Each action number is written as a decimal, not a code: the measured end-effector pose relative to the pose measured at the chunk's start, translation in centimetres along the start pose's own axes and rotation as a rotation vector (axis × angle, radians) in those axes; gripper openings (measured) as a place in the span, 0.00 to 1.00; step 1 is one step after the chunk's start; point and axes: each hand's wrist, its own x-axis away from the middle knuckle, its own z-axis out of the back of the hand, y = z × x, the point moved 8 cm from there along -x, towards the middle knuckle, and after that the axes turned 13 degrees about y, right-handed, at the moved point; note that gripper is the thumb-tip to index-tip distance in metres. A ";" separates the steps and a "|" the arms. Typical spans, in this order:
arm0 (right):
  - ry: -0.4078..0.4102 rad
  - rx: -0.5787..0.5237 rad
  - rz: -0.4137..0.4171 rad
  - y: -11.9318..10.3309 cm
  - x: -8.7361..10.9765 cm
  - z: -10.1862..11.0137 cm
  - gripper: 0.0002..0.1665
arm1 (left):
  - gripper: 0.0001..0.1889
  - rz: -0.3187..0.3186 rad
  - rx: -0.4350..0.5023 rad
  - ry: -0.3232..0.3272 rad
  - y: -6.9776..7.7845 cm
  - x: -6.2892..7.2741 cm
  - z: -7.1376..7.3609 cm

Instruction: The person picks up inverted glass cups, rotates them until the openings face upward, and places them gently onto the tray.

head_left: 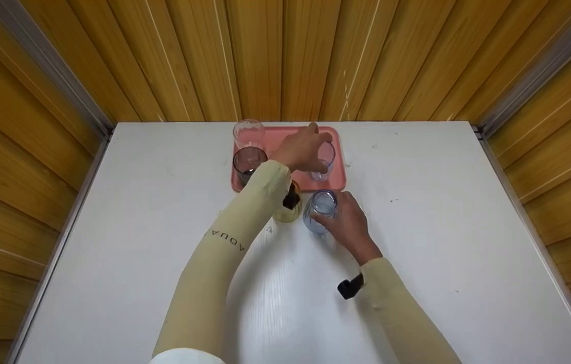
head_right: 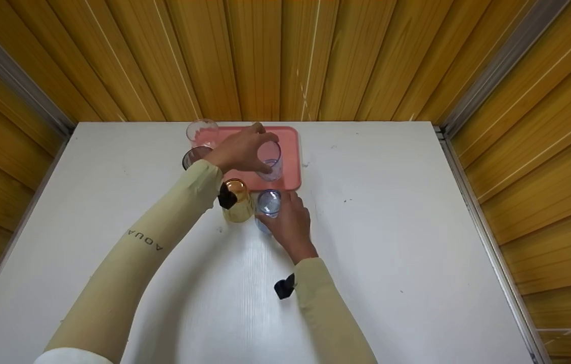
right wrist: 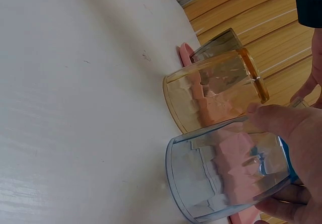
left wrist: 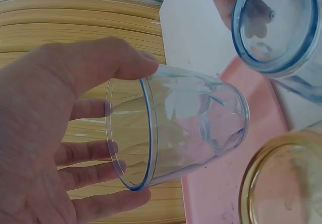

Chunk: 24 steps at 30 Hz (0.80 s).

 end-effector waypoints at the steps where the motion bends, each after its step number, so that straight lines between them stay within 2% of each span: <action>1: 0.001 -0.001 -0.001 0.0 0.0 0.0 0.45 | 0.38 0.002 -0.001 0.000 -0.1 -0.1 -0.1; 10: 0.004 -0.002 -0.004 0.0 0.0 0.2 0.45 | 0.37 -0.021 -0.012 0.020 0.3 -0.3 -0.8; 24: 0.013 -0.016 -0.018 0.2 0.1 0.3 0.45 | 0.36 -0.002 -0.035 0.029 0.6 -0.9 -2.1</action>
